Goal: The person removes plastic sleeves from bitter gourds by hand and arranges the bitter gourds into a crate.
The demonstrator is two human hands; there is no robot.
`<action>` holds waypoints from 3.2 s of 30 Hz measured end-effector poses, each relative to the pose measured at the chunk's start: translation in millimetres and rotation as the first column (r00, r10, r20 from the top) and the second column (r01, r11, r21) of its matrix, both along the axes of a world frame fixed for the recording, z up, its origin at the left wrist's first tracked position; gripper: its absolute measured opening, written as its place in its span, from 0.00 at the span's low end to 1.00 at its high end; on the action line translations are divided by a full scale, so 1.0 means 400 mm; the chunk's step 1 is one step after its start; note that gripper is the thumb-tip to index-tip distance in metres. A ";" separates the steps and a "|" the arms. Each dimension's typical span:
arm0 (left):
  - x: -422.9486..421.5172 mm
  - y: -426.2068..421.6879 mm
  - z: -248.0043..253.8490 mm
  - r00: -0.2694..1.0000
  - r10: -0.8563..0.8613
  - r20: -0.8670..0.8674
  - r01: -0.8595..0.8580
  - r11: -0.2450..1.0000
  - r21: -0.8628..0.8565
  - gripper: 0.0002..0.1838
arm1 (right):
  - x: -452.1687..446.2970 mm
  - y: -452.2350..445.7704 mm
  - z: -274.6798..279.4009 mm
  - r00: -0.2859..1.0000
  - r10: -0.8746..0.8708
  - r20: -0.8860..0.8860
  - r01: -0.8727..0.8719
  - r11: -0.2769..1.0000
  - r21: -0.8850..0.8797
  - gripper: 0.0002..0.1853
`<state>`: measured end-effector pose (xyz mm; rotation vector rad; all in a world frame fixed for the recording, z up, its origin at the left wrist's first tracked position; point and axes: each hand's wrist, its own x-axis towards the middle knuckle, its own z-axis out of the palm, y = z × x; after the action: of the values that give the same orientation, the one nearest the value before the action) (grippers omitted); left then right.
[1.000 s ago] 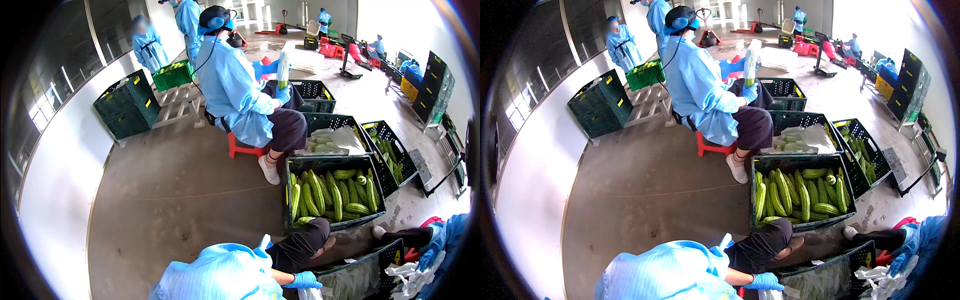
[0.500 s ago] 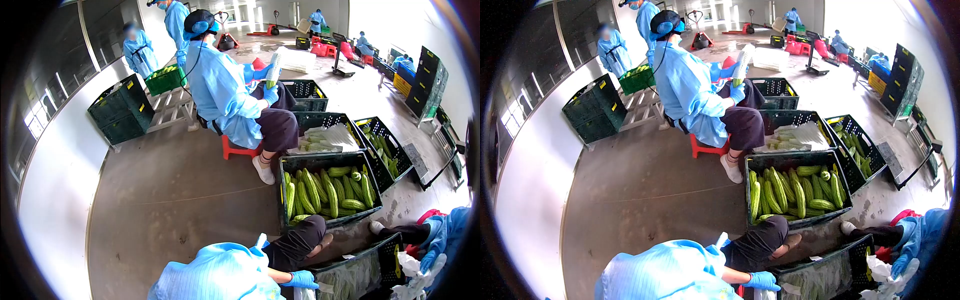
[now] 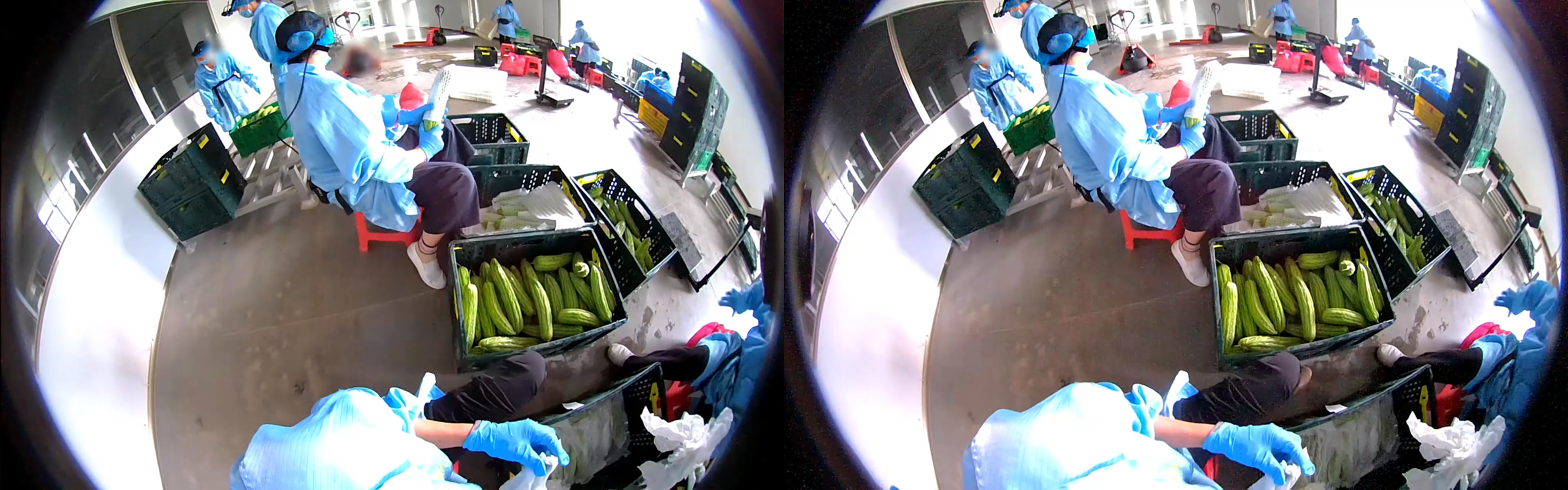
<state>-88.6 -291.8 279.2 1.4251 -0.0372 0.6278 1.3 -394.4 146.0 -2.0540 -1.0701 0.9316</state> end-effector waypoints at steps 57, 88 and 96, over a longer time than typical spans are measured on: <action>-0.044 0.012 0.196 0.946 0.324 0.022 -0.303 0.856 0.418 0.13 | -0.027 -0.303 -0.060 0.624 -0.270 -0.733 0.575 0.794 0.197 0.18; -0.158 0.426 0.275 0.784 0.620 -0.026 -0.504 0.660 0.557 0.26 | -0.013 -0.304 -0.003 0.290 0.002 -0.957 0.406 0.905 0.125 0.42; -0.073 0.349 0.251 0.660 0.748 -0.073 -0.745 0.664 0.069 0.23 | -0.027 -0.313 0.085 0.658 -0.028 -0.752 0.243 0.954 0.177 0.53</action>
<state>-118.0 -152.2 379.8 1.4793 0.6640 1.2423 -9.6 -519.4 179.9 -1.2798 -0.5273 1.3053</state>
